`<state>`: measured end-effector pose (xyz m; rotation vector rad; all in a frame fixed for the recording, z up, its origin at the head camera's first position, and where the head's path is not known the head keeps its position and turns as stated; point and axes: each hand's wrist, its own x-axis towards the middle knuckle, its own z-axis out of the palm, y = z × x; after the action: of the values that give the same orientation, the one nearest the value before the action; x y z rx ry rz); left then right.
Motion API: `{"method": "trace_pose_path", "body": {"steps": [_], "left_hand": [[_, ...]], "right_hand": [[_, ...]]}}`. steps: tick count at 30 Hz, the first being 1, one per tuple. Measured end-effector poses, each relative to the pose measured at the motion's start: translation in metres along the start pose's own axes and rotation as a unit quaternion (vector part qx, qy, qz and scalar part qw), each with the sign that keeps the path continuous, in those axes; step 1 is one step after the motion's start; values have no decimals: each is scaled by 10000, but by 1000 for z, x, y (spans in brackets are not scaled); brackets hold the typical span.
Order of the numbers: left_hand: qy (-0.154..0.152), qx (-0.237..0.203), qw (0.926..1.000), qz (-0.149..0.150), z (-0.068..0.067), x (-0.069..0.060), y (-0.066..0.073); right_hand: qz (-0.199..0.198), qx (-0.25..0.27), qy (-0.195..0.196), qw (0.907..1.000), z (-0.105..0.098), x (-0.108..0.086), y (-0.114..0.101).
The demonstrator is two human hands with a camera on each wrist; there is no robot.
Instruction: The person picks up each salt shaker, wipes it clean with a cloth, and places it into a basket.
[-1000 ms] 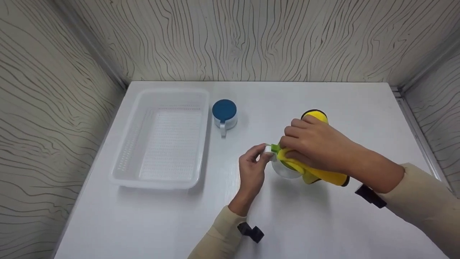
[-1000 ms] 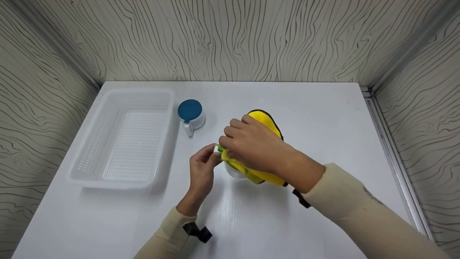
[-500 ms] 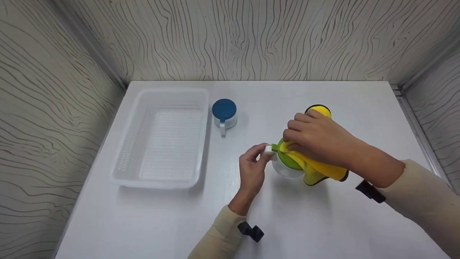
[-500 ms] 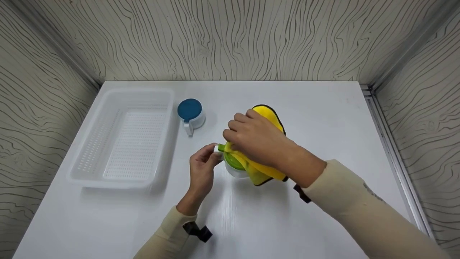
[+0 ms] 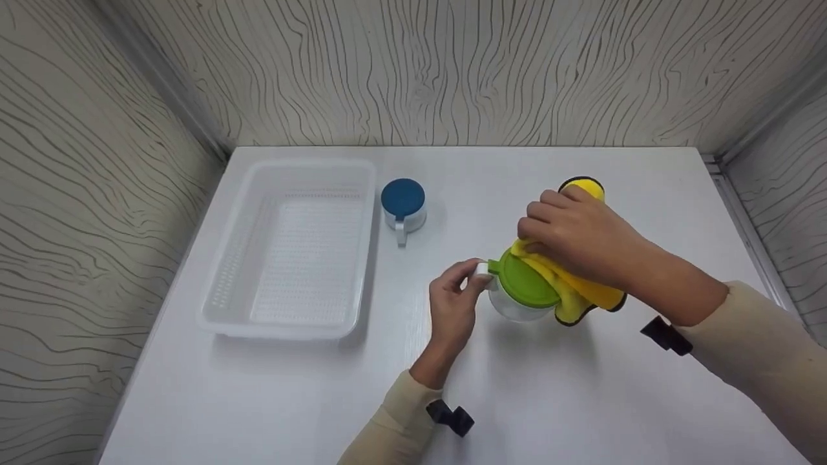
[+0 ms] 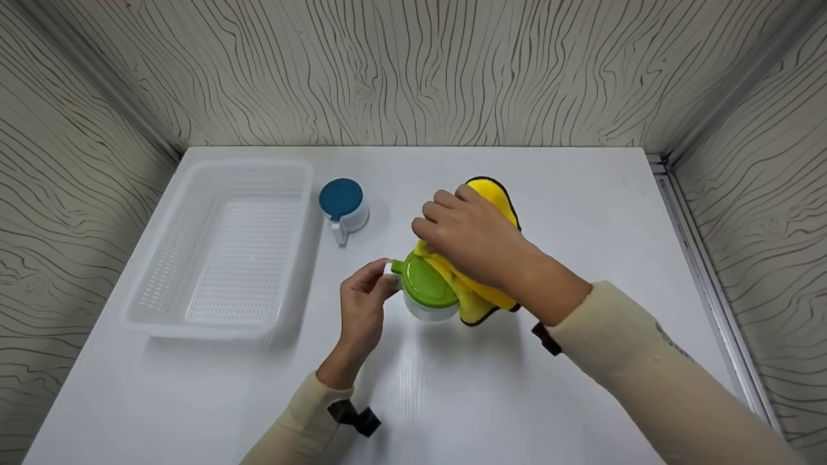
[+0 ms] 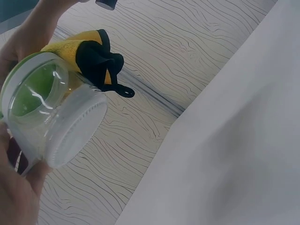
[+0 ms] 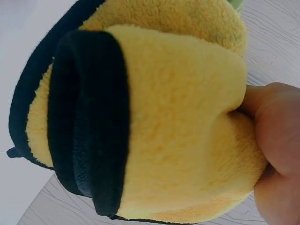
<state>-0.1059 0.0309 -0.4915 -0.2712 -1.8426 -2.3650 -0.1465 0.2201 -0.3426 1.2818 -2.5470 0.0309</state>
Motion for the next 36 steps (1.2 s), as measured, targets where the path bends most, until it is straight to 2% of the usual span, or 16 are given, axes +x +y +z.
{"method": "trace_pose_path", "body": {"steps": [10, 26, 36], "left_hand": [[10, 0, 10000, 68, 0, 0, -2], [5, -39, 9999, 112, 0, 0, -2], [-17, -10, 10000, 80, -1, 2, -1]], "right_hand": [[141, -177, 87, 9997, 3, -2, 14], [440, -393, -310, 9978, 7, -9, 31], [403, -412, 75, 9983, -3, -13, 32]]}}
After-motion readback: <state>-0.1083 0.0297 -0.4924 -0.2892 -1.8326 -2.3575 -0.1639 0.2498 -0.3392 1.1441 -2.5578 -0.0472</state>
